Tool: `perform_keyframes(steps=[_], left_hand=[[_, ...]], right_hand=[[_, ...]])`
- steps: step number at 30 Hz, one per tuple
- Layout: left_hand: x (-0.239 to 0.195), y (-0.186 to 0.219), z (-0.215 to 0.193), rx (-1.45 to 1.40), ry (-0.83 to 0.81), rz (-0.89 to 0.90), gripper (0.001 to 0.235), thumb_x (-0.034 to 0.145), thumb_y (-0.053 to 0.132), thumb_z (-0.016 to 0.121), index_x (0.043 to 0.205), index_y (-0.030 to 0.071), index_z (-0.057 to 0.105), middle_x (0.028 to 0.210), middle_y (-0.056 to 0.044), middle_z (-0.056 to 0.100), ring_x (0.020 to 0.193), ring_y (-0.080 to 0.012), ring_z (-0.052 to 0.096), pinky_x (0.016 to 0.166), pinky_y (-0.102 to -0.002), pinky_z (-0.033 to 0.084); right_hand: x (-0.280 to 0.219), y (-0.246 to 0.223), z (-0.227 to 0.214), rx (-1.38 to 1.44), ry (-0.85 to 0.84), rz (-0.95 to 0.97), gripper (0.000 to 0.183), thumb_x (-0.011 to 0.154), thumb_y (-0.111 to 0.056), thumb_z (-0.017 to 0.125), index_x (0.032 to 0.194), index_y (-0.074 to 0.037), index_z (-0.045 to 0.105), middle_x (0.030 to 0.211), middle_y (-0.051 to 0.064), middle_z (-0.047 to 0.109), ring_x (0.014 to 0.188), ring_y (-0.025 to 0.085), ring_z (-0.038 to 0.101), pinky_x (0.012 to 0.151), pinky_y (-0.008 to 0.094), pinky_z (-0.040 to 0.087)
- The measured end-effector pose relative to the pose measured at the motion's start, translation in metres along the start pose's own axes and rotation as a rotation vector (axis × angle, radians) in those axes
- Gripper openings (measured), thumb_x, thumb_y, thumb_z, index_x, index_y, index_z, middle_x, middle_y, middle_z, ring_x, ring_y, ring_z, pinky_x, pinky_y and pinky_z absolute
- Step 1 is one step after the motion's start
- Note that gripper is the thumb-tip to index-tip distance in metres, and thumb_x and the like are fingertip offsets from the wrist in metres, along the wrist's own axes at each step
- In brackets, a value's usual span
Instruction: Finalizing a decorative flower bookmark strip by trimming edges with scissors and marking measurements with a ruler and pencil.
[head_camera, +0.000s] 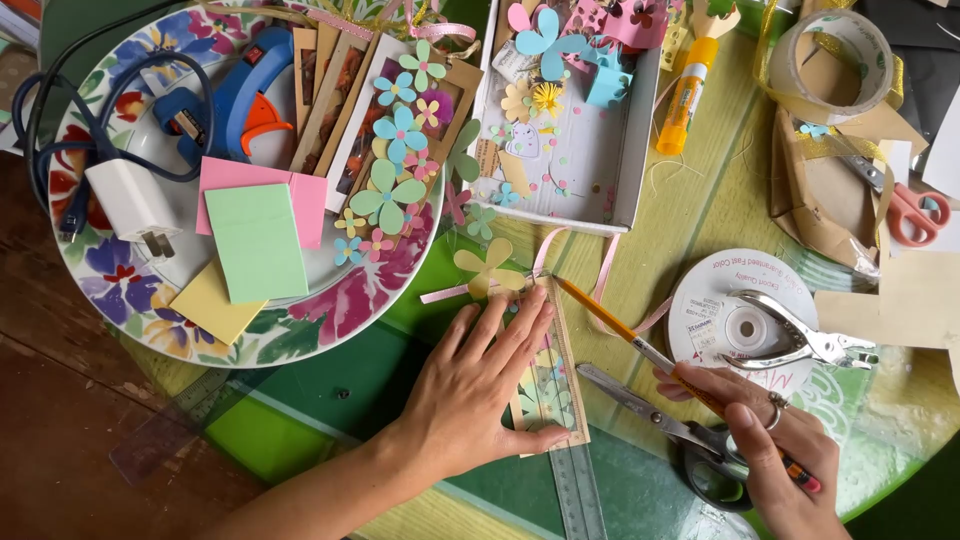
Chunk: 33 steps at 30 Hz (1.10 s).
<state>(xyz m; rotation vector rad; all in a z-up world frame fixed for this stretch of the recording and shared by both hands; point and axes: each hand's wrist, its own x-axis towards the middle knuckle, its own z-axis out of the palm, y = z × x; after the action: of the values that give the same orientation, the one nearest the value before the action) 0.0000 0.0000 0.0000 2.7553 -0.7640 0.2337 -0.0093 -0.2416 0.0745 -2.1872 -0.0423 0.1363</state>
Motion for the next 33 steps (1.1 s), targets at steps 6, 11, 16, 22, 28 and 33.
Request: perform_keyframes(steps=[6, 11, 16, 22, 28, 33], left_hand=[[0.000, 0.000, 0.001, -0.006, -0.006, 0.006, 0.100, 0.080, 0.079, 0.041, 0.145, 0.005, 0.031, 0.153, -0.009, 0.026, 0.134, -0.0300, 0.037, 0.104, -0.043, 0.035], [0.000, 0.000, 0.000, 0.027, -0.020, 0.008, 0.099, 0.080, 0.079, 0.038, 0.145, 0.006, 0.033, 0.153, -0.009, 0.026, 0.134, -0.0295, 0.036, 0.103, -0.043, 0.036], [0.001, 0.001, -0.001, 0.056, -0.017, 0.015, 0.098, 0.079, 0.079, 0.040, 0.144, 0.006, 0.035, 0.153, -0.009, 0.027, 0.133, -0.0296, 0.037, 0.101, -0.042, 0.038], [0.002, 0.001, -0.002, 0.062, -0.049, 0.016, 0.100, 0.080, 0.080, 0.036, 0.146, 0.006, 0.029, 0.154, -0.010, 0.023, 0.133, -0.0296, 0.037, 0.101, -0.042, 0.037], [0.002, 0.002, -0.003, 0.044, -0.050, 0.005, 0.102, 0.079, 0.081, 0.040, 0.147, 0.006, 0.027, 0.154, -0.008, 0.024, 0.134, -0.0285, 0.036, 0.101, -0.042, 0.038], [0.002, 0.002, -0.003, 0.029, -0.059, -0.004, 0.104, 0.079, 0.081, 0.042, 0.147, 0.005, 0.026, 0.154, -0.008, 0.023, 0.136, -0.0289, 0.034, 0.101, -0.044, 0.037]], right_hand=[[0.007, -0.005, -0.009, -0.043, -0.109, -0.106, 0.043, 0.094, -0.029, 0.034, 0.106, -0.005, 0.068, 0.101, 0.006, 0.076, 0.104, 0.016, 0.068, 0.090, 0.029, 0.051], [0.016, -0.015, -0.021, -0.071, -0.195, -0.164, 0.041, 0.092, -0.026, 0.037, 0.111, -0.004, 0.066, 0.108, 0.005, 0.075, 0.108, 0.016, 0.067, 0.098, 0.033, 0.047], [0.021, -0.015, -0.030, -0.064, -0.298, -0.266, 0.037, 0.092, -0.019, 0.037, 0.112, -0.002, 0.064, 0.112, 0.007, 0.073, 0.110, 0.017, 0.067, 0.095, 0.031, 0.050], [0.018, -0.022, -0.039, -0.132, -0.376, -0.267, 0.037, 0.091, -0.019, 0.039, 0.114, -0.006, 0.065, 0.110, 0.001, 0.076, 0.104, 0.012, 0.072, 0.091, 0.026, 0.051], [-0.002, -0.016, -0.045, -0.208, -0.331, -0.339, 0.036, 0.087, -0.021, 0.043, 0.112, -0.007, 0.066, 0.113, 0.003, 0.074, 0.103, 0.016, 0.071, 0.091, 0.029, 0.054], [-0.031, -0.012, -0.042, -0.472, -0.193, -0.369, 0.036, 0.074, -0.014, 0.061, 0.107, -0.022, 0.071, 0.105, -0.013, 0.073, 0.092, 0.000, 0.070, 0.095, 0.019, 0.049]])
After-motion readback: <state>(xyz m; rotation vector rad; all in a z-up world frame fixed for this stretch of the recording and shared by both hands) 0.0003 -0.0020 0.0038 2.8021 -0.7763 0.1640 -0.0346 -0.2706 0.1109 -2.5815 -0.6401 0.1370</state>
